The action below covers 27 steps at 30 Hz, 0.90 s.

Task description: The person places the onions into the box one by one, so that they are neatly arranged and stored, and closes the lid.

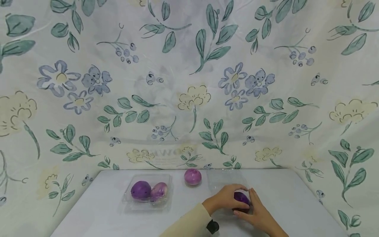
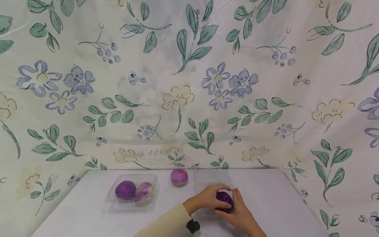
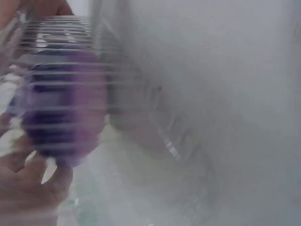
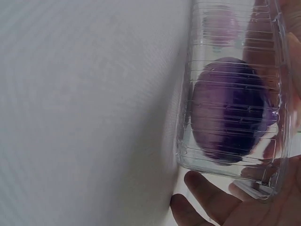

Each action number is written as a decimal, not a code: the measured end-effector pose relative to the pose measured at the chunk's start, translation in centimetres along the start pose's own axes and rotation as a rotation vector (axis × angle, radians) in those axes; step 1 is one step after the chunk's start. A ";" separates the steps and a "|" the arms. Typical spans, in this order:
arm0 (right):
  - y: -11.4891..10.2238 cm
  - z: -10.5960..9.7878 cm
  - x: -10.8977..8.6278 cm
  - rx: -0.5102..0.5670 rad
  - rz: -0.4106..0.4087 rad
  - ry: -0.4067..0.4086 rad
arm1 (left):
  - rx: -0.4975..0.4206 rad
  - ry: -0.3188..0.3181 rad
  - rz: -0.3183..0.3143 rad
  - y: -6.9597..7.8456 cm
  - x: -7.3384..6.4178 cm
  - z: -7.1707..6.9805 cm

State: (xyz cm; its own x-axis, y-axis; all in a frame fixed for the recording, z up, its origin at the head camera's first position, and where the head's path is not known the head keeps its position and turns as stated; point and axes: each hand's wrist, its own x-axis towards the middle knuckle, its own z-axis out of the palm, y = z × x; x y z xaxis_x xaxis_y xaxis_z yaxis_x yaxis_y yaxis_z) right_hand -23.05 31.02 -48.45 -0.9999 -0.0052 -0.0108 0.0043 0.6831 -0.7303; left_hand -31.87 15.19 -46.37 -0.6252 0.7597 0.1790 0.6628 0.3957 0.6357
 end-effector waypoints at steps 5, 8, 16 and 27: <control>0.1 0.0 -0.2 -0.001 -0.017 0.005 | 0.025 0.005 0.040 0.2 0.0 -1.4; 0.1 0.0 -0.2 -0.009 -0.027 0.013 | 0.017 0.040 0.061 0.2 0.0 -2.6; -0.1 -0.2 -0.2 -0.038 -0.016 0.018 | -0.140 0.186 -0.008 -0.4 -0.2 -6.2; -0.2 0.1 0.0 -0.041 0.024 0.013 | -0.142 0.363 -0.069 -2.6 -0.8 -9.5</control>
State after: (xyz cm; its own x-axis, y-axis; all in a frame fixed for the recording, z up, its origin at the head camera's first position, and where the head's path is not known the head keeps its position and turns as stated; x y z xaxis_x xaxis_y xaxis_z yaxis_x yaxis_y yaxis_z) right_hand -23.08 30.82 -48.40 -0.9996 0.0208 -0.0184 0.0277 0.7121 -0.7015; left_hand -37.02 8.70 -41.06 -0.7879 0.4922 0.3701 0.5667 0.3444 0.7485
